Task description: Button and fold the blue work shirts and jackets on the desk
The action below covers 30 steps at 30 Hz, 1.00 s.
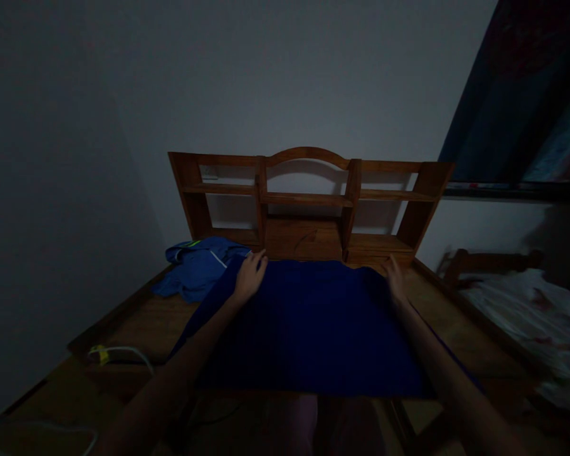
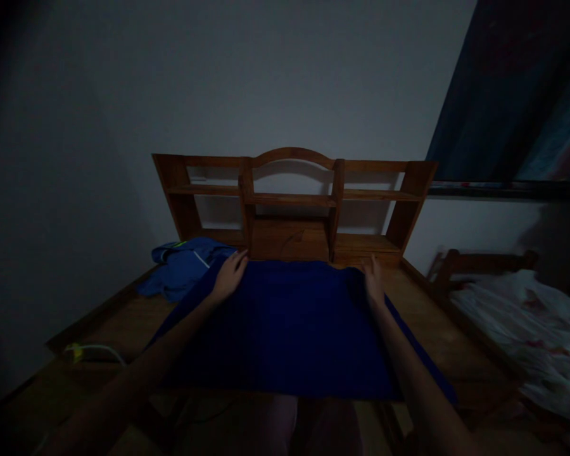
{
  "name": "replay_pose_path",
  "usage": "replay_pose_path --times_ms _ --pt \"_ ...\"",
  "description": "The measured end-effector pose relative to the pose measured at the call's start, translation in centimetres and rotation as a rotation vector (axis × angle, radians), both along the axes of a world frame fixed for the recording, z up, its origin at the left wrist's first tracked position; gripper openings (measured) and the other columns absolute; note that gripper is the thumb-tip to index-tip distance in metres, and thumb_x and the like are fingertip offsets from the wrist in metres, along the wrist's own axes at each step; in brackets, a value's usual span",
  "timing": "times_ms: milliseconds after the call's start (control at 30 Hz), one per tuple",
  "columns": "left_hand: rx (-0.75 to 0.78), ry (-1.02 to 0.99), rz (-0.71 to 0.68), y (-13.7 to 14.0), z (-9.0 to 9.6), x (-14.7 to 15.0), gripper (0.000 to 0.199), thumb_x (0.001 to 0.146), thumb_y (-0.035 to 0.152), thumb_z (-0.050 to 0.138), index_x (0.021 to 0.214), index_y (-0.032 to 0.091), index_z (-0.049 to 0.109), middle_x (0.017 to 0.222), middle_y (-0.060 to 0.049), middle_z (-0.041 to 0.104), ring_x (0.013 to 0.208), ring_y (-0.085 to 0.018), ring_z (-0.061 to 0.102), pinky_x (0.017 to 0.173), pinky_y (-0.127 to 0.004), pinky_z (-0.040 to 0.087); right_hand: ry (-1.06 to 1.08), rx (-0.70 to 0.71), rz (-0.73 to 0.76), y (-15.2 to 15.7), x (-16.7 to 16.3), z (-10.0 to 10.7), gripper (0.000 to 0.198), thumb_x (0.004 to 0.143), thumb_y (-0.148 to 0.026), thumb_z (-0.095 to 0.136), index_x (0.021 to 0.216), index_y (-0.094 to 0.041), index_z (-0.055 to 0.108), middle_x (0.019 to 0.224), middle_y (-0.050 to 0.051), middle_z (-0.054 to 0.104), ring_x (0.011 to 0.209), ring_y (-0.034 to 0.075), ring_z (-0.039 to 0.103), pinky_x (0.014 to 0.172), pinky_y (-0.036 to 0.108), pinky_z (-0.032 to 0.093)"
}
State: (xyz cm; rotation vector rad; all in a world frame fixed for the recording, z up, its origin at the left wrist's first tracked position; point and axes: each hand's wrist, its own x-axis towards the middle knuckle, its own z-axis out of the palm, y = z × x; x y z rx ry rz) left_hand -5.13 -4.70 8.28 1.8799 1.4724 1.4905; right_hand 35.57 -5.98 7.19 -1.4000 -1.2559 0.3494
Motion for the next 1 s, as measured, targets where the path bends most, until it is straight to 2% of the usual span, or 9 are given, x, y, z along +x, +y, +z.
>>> replay_pose_path --times_ms 133,200,267,333,433,600,733,867,1000 --pt "0.217 0.660 -0.192 -0.8 0.1 8.5 0.049 0.092 0.047 0.029 0.135 0.025 0.038 0.145 -0.006 0.028 0.135 -0.023 0.017 0.111 -0.043 0.010 -0.738 0.101 0.181 -0.1 -8.3 1.8 0.055 0.090 -0.051 0.029 0.141 -0.028 0.028 0.151 -0.002 0.006 0.138 0.022 0.002 0.111 0.043 0.005" --pt "0.222 0.842 -0.215 -0.6 -1.3 11.2 0.051 0.092 0.048 0.026 0.135 0.025 0.039 0.147 -0.005 0.024 0.137 -0.024 0.011 0.111 -0.045 0.005 -0.943 0.030 0.211 -0.3 -10.9 0.8 0.053 0.092 -0.049 0.022 0.141 -0.029 0.027 0.150 -0.002 0.008 0.138 0.022 -0.001 0.110 0.045 0.002" --pt "0.125 0.903 -0.206 0.0 -3.2 11.7 0.054 0.091 0.051 0.024 0.136 0.025 0.037 0.146 -0.005 0.026 0.136 -0.025 0.013 0.111 -0.047 0.006 -1.023 -0.125 0.212 -0.2 -11.3 -1.2 0.054 0.092 -0.052 0.018 0.141 -0.030 0.027 0.150 -0.001 0.013 0.138 0.023 0.001 0.110 0.047 0.002" --pt "0.015 0.886 -0.186 0.9 -4.9 9.9 0.056 0.091 0.054 0.021 0.138 0.026 0.032 0.146 -0.006 0.026 0.136 -0.025 0.017 0.110 -0.048 0.008 -1.017 -0.284 0.202 0.2 -9.5 -3.3 0.057 0.091 -0.056 0.016 0.141 -0.031 0.025 0.150 -0.001 0.014 0.138 0.024 0.005 0.109 0.048 0.005" --pt "-0.013 0.834 -0.136 2.1 -6.2 4.2 0.055 0.091 0.053 0.025 0.139 0.028 0.031 0.147 -0.004 0.023 0.136 -0.025 0.014 0.110 -0.048 0.003 -0.989 -0.408 0.160 0.6 -4.6 -5.4 0.060 0.090 -0.059 0.016 0.143 -0.032 0.018 0.150 0.000 0.013 0.137 0.024 0.008 0.109 0.049 0.007" --pt "0.004 0.676 -0.111 3.0 -6.5 -5.8 0.053 0.087 0.050 0.039 0.133 0.026 0.041 0.144 -0.007 0.031 0.134 -0.027 0.021 0.110 -0.046 0.005 -1.025 -0.509 0.031 0.2 2.9 -6.2 0.058 0.090 -0.054 0.022 0.142 -0.029 0.023 0.149 0.004 0.016 0.137 0.026 0.008 0.108 0.051 0.008" --pt "0.039 0.842 -0.027 2.4 -6.3 -8.6 0.049 0.089 0.043 0.035 0.136 0.028 0.037 0.146 -0.004 0.027 0.131 -0.024 0.029 0.110 -0.046 0.005 -1.039 -0.517 0.030 -0.5 5.0 -6.4 0.055 0.091 -0.051 0.022 0.140 -0.028 0.030 0.149 0.004 0.018 0.136 0.028 0.013 0.106 0.054 0.011" --pt "0.066 1.054 0.102 -0.4 -5.5 -8.0 0.048 0.090 0.041 0.033 0.137 0.027 0.035 0.146 -0.004 0.026 0.133 -0.024 0.025 0.109 -0.046 0.012 -0.937 -0.396 -0.114 -1.7 4.1 -5.4 0.060 0.090 -0.053 0.022 0.141 -0.021 0.026 0.146 0.010 0.025 0.134 0.029 0.022 0.106 0.051 0.018" --pt "0.019 0.966 0.362 -3.7 -4.6 -9.8 0.057 0.084 0.052 0.040 0.132 0.022 0.041 0.139 -0.012 0.036 0.126 -0.030 0.035 0.102 -0.044 0.029 -0.794 -0.121 -0.226 -3.1 4.5 -3.9 0.060 0.090 -0.051 0.027 0.139 -0.014 0.030 0.136 0.014 0.040 0.122 0.026 0.040 0.100 0.038 0.032"
